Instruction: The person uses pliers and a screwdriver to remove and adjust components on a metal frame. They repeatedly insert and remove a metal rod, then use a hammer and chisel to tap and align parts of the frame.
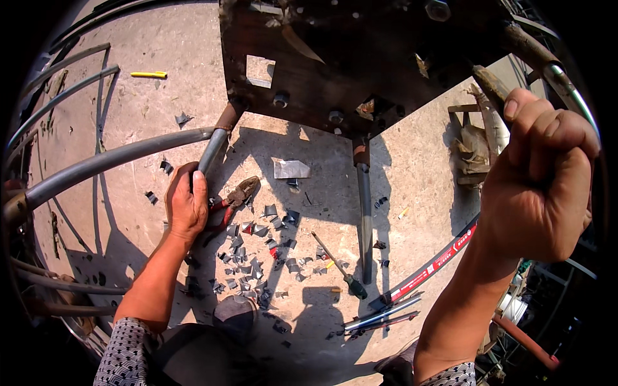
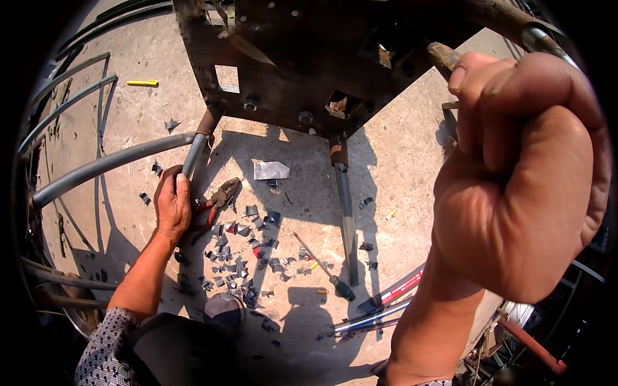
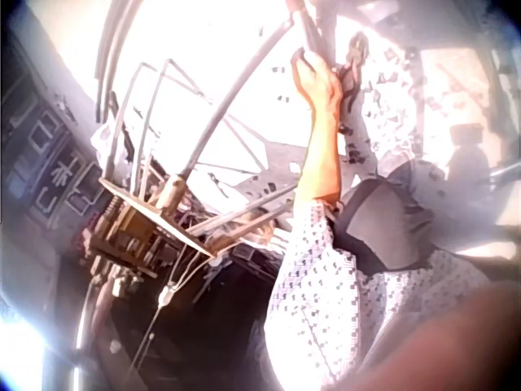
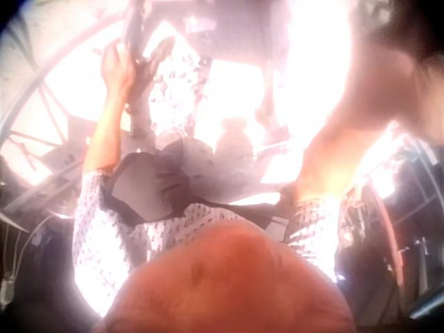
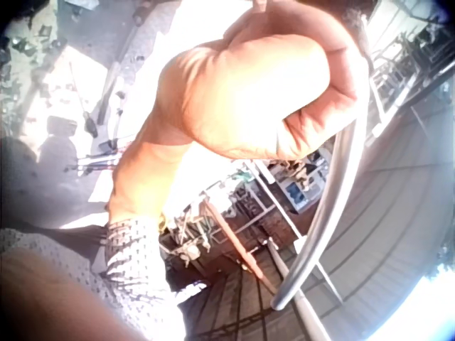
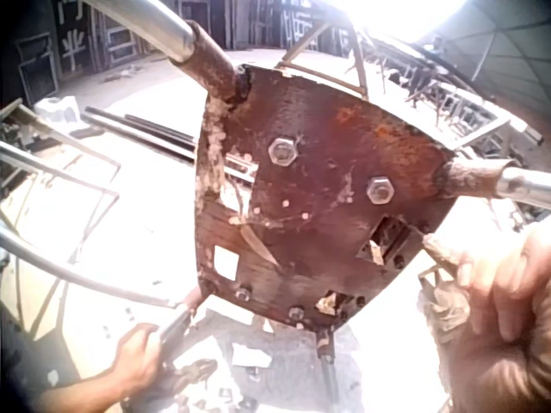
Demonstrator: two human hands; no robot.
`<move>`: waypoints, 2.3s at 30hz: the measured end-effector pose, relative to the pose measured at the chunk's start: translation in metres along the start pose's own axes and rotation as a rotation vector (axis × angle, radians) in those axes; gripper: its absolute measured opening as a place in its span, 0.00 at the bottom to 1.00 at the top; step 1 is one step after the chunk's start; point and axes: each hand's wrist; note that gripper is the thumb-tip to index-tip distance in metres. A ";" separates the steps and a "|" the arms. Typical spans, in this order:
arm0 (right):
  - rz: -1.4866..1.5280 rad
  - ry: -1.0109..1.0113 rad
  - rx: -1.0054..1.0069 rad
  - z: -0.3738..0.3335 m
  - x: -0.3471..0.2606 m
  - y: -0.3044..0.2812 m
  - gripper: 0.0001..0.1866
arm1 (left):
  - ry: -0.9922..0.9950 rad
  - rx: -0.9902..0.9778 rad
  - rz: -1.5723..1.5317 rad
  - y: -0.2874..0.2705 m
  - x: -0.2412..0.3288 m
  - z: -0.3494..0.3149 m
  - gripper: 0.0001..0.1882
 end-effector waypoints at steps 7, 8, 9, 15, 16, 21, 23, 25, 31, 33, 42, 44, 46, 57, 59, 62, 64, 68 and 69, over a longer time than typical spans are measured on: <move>0.058 0.144 0.236 0.002 0.001 0.005 0.14 | -0.019 0.002 -0.010 -0.003 0.002 0.001 0.16; -0.032 0.089 0.255 -0.002 -0.001 0.014 0.15 | -0.012 0.006 -0.010 -0.001 0.002 0.001 0.16; -0.123 0.034 0.272 -0.006 -0.002 0.023 0.15 | -0.004 0.010 -0.011 0.000 0.001 0.001 0.16; -0.170 -0.013 0.387 -0.024 0.011 0.027 0.12 | -0.008 0.029 -0.016 0.000 0.000 0.001 0.16; -0.173 0.007 0.414 -0.028 0.015 0.030 0.11 | -0.003 0.027 -0.012 0.000 -0.001 0.001 0.16; -0.360 0.004 0.491 -0.041 0.021 0.046 0.10 | 0.010 0.023 -0.019 0.001 -0.003 -0.002 0.16; -0.447 0.006 0.518 -0.039 0.023 0.047 0.10 | -0.008 0.009 -0.016 0.003 -0.004 -0.002 0.17; -0.668 0.028 0.530 -0.045 0.024 0.034 0.11 | -0.003 0.020 0.012 0.004 -0.006 -0.003 0.18; -0.673 0.408 0.428 -0.065 0.016 0.035 0.16 | -0.013 0.012 0.025 0.004 -0.006 0.000 0.16; -0.471 0.398 0.409 -0.068 0.015 0.049 0.12 | -0.009 0.016 0.027 0.006 -0.010 -0.002 0.17; -0.395 0.509 0.407 -0.138 -0.020 0.068 0.16 | -0.005 0.011 0.057 0.009 -0.010 -0.001 0.18; -0.264 0.785 0.384 -0.185 -0.032 0.087 0.19 | -0.006 0.018 0.058 0.009 -0.015 -0.003 0.19; -0.190 0.916 0.337 -0.244 -0.041 0.106 0.19 | 0.003 0.017 0.075 0.008 -0.015 -0.002 0.20; -0.429 1.087 -0.219 -0.475 -0.111 0.119 0.18 | 0.002 0.003 0.080 0.011 -0.010 -0.002 0.22; -0.499 1.073 -0.219 -0.474 -0.104 0.114 0.18 | 0.027 0.022 0.105 0.008 -0.010 -0.003 0.21; -0.685 0.984 -0.003 -0.457 -0.079 0.103 0.23 | 0.079 0.055 0.099 0.007 -0.016 -0.002 0.17; -0.837 1.031 0.029 -0.442 -0.060 0.095 0.27 | 0.082 0.068 0.136 0.007 -0.004 -0.002 0.17; -0.858 1.028 -0.124 -0.432 -0.036 0.086 0.26 | 0.277 0.097 0.265 -0.001 0.013 -0.008 0.15; -0.855 1.035 -0.159 -0.432 -0.033 0.085 0.25 | 0.289 0.109 0.219 0.000 0.019 -0.009 0.14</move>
Point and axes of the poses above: each hand's wrist, its own z-axis towards the middle knuckle, its own y-axis out of the palm, x = y × z, and after that the axes turned 13 degrees about y, right-handed
